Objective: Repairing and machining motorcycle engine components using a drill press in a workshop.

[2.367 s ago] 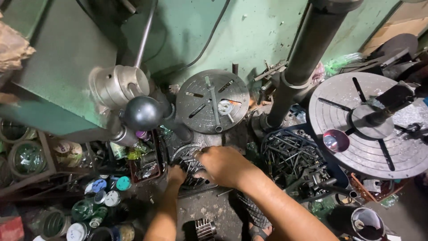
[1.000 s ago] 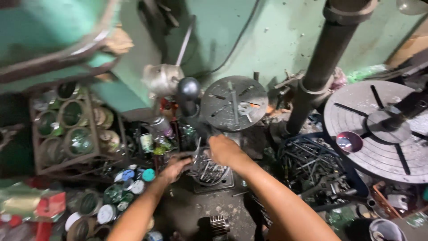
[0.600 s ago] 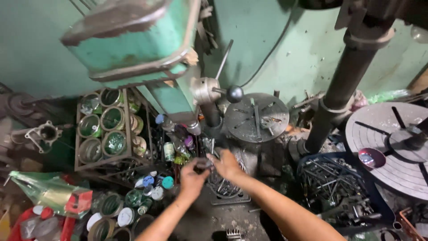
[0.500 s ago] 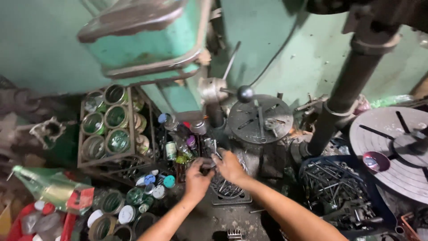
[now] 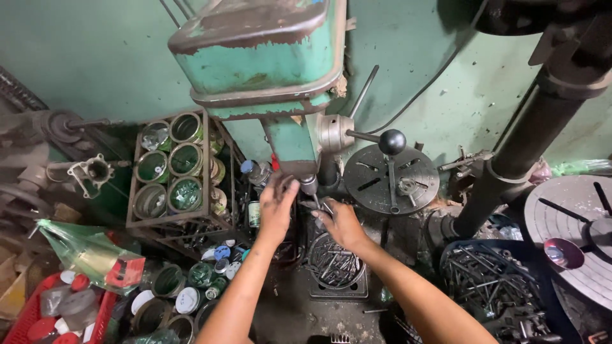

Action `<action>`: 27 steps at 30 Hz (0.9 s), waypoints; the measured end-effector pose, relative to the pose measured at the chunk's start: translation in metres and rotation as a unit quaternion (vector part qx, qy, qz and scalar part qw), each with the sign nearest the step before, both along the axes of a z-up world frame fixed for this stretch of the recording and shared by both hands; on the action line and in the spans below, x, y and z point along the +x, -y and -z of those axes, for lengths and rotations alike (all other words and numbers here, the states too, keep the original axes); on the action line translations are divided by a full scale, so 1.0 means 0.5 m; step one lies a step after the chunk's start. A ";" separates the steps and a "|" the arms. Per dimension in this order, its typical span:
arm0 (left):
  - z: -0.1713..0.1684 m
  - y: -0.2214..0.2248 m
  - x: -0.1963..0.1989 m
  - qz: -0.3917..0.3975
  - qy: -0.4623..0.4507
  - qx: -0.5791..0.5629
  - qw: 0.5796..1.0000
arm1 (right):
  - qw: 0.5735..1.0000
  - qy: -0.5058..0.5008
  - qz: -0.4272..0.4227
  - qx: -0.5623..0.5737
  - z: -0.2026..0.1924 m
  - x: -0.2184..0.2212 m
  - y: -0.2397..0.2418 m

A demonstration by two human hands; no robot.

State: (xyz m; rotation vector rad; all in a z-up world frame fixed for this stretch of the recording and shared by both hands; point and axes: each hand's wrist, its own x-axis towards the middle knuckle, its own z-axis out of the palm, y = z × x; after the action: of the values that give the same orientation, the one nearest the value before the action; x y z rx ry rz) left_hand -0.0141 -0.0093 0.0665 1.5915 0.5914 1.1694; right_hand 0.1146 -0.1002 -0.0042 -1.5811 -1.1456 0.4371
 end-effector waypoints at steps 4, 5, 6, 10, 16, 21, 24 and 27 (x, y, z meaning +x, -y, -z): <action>0.061 -0.050 0.028 0.061 0.006 -0.030 0.998 | 0.999 -0.023 0.019 0.041 0.013 0.003 -0.018; 0.094 -0.075 0.035 0.074 -0.003 -0.041 0.996 | 0.998 -0.023 0.025 0.047 0.025 0.010 -0.021; 0.094 -0.078 0.038 0.075 -0.004 -0.042 0.996 | 0.998 -0.024 0.026 0.046 0.021 0.008 -0.022; 0.123 -0.112 0.043 0.107 0.002 -0.033 0.994 | 0.996 -0.026 0.018 0.088 0.014 0.004 -0.027; 0.073 -0.075 0.033 0.102 -0.011 -0.022 0.994 | 0.992 -0.026 0.039 0.121 0.009 -0.003 -0.036; 0.054 -0.067 0.035 0.024 -0.025 0.003 0.999 | 0.987 -0.102 0.048 0.115 0.021 -0.007 -0.071; -0.018 -0.023 0.029 -0.035 0.022 0.006 0.999 | 0.981 -0.127 0.038 0.139 -0.002 -0.016 -0.074; -0.079 0.020 0.021 0.048 -0.040 -0.040 0.997 | 0.979 -0.140 0.041 0.141 0.005 -0.010 -0.070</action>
State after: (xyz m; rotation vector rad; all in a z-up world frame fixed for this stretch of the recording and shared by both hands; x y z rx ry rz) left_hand -0.0034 -0.0192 0.1058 1.5863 0.5999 1.0012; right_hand 0.1094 -0.0651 -0.0065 -1.2693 -0.8796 0.4085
